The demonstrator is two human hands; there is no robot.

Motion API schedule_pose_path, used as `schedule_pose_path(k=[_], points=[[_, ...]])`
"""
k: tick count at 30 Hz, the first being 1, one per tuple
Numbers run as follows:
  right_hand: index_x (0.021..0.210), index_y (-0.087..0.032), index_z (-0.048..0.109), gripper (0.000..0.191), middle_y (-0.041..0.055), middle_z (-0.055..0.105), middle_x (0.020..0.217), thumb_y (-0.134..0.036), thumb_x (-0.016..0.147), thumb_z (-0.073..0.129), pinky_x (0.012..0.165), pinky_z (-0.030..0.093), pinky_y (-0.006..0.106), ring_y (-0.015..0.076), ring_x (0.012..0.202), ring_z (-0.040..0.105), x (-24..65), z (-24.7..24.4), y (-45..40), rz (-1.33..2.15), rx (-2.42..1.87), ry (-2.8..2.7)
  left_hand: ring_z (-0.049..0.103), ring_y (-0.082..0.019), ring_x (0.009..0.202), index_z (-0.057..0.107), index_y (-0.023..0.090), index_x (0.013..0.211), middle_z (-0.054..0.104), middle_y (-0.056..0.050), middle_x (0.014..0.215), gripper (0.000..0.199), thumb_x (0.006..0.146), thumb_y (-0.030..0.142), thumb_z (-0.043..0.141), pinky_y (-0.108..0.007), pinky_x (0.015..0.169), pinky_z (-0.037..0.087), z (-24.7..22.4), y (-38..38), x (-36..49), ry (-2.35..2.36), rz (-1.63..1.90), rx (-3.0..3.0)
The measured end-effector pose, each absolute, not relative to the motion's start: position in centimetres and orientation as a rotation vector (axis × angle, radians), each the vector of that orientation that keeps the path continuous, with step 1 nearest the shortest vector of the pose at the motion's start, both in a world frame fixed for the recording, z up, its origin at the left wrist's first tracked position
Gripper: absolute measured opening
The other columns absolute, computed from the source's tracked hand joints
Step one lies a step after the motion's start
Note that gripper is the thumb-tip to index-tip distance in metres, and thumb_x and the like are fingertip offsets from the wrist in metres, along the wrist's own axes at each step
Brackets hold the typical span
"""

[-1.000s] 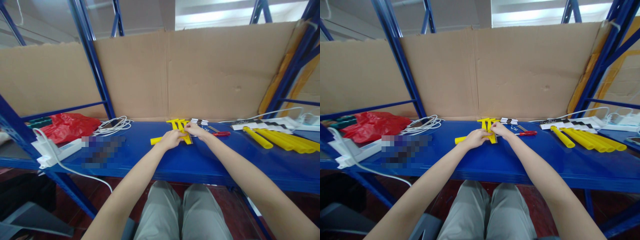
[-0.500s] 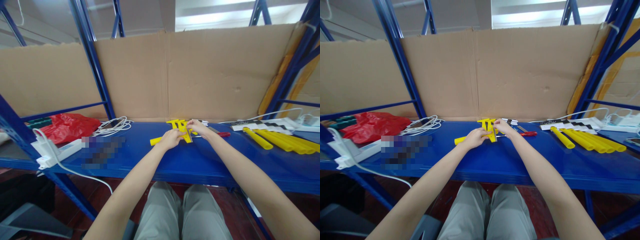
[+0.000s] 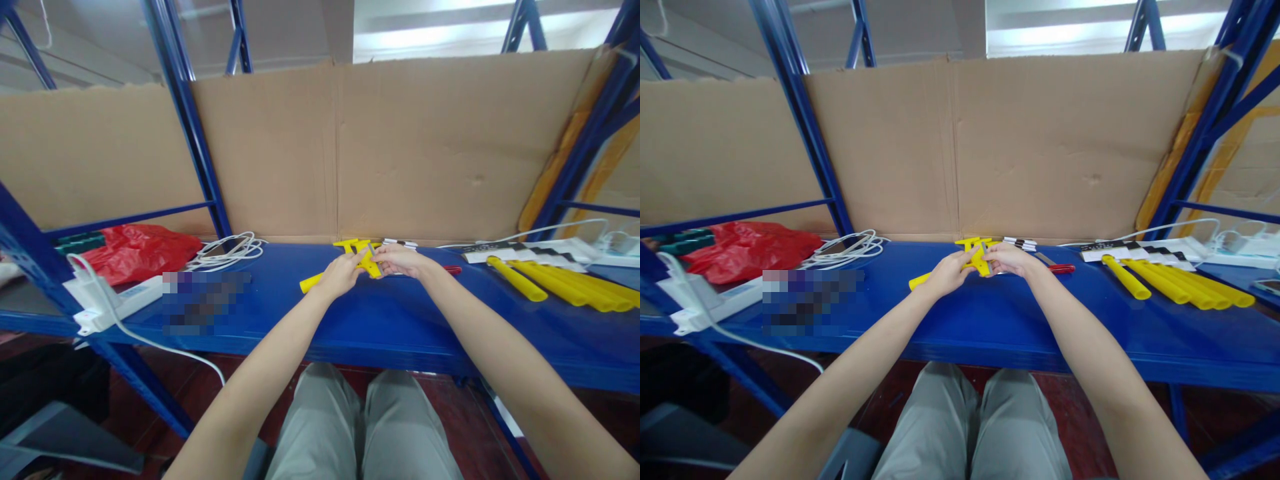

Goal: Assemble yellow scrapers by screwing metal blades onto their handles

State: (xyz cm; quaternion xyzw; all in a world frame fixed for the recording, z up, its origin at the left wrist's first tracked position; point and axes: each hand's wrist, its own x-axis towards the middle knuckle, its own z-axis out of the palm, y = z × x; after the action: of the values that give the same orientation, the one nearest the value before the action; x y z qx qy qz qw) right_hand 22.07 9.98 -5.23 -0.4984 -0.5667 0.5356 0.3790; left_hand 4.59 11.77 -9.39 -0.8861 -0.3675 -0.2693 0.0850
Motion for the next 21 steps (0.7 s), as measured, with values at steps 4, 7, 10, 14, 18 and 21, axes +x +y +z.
schedule_pose_path(k=[4, 7, 10, 14, 18, 21], points=[[0.074, -0.013, 0.058, 0.013, 0.0038, 0.066, 0.056, -0.001, 0.079, 0.054, 0.051, 0.055, 0.024, 0.0126, 0.046, 0.061, 21.8, -5.2, 9.9, 1.339, -1.286, -1.453, 0.060, -0.020, 0.105, 0.036, 0.016, 0.139, 0.063, -0.012, 0.114, 0.053, 0.089, 0.023, 0.050, -0.031, 0.087, 0.047, -9.4, 11.5, 4.8, -1.168, -0.686, -2.618], [0.070, -0.014, 0.056, 0.013, 0.0022, 0.065, 0.055, -0.003, 0.077, 0.059, 0.051, 0.056, 0.025, 0.0121, 0.046, 0.061, 21.7, -5.2, 9.9, 1.306, -1.280, -1.449, 0.058, -0.020, 0.109, 0.038, 0.017, 0.137, 0.061, -0.012, 0.118, 0.050, 0.089, 0.023, 0.050, -0.030, 0.089, 0.046, -9.4, 11.1, 5.0, -1.200, -0.644, -2.596], [0.071, -0.014, 0.056, 0.011, 0.0020, 0.065, 0.057, -0.007, 0.077, 0.062, 0.053, 0.056, 0.026, 0.0115, 0.046, 0.061, 21.7, -5.3, 9.9, 1.287, -1.292, -1.461, 0.057, -0.020, 0.111, 0.039, 0.015, 0.136, 0.059, -0.012, 0.121, 0.048, 0.090, 0.022, 0.048, -0.029, 0.091, 0.045, -9.1, 10.8, 5.0, -1.224, -0.629, -2.570], [0.076, -0.014, 0.057, 0.009, 0.0028, 0.066, 0.060, -0.017, 0.077, 0.066, 0.055, 0.056, 0.025, 0.0123, 0.050, 0.063, 22.1, -5.1, 10.0, 1.305, -1.284, -1.552, 0.058, -0.019, 0.109, 0.041, 0.016, 0.136, 0.059, -0.011, 0.121, 0.048, 0.088, 0.015, 0.044, -0.029, 0.090, 0.046, -8.6, 10.2, 4.8, -1.289, -0.605, -2.520], [0.077, -0.013, 0.060, 0.010, 0.0053, 0.066, 0.062, -0.022, 0.083, 0.059, 0.056, 0.053, 0.024, 0.0135, 0.055, 0.064, 24.4, -4.9, 10.6, 1.077, -1.374, -1.651, 0.058, -0.018, 0.108, 0.047, 0.020, 0.133, 0.061, -0.008, 0.120, 0.046, 0.089, 0.013, 0.041, -0.027, 0.090, 0.046, -7.9, 9.6, 4.7, -1.341, -0.656, -2.502], [0.075, -0.013, 0.063, 0.013, 0.0087, 0.069, 0.070, -0.013, 0.081, 0.052, 0.057, 0.050, 0.023, 0.0154, 0.061, 0.064, 27.7, -5.3, 11.7, 0.432, -1.762, -1.586, 0.058, -0.017, 0.110, 0.051, 0.022, 0.131, 0.060, -0.006, 0.123, 0.045, 0.088, 0.013, 0.041, -0.027, 0.091, 0.046, -7.6, 9.5, 4.6, -1.382, -0.752, -2.488]])
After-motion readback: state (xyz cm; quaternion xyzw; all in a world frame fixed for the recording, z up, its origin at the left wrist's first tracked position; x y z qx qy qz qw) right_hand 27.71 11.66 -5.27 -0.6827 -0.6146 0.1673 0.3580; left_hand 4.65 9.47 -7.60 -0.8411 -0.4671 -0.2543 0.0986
